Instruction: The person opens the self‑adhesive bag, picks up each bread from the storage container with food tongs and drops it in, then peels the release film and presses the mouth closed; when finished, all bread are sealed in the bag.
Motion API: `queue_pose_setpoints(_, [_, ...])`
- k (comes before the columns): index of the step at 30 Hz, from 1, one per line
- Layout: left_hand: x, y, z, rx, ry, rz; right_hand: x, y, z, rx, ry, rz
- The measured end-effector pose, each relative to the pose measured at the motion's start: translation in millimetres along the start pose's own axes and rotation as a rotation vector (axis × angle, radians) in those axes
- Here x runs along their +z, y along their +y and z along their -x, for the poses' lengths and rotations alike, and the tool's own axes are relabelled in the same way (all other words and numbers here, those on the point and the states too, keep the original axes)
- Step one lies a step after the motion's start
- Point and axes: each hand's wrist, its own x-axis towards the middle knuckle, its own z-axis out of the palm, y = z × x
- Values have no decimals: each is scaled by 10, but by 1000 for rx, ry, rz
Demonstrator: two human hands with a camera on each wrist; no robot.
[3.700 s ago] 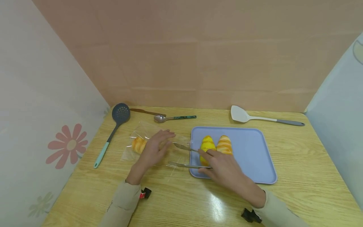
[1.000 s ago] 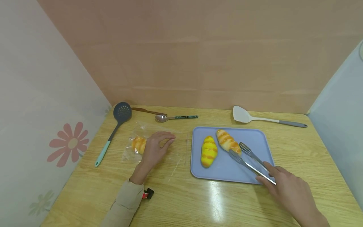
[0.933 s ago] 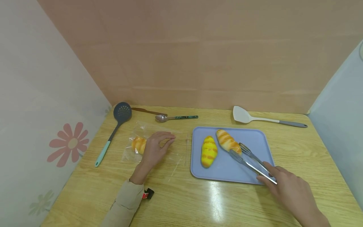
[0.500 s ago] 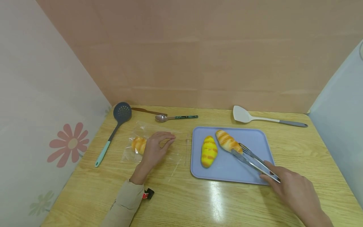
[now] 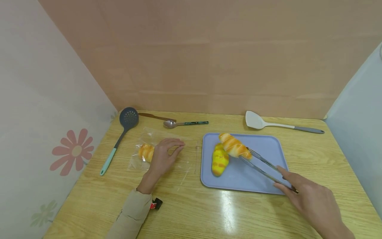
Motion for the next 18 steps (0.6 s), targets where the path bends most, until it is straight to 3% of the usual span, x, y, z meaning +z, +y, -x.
queue_pose_setpoints(5, [5, -7, 3, -5, 3, 4, 21, -97, -53, -110, 55, 6])
queue_pose_setpoints(18, [-4, -19, 5, -20, -5, -10, 153, -265, -182, -244, 38, -18])
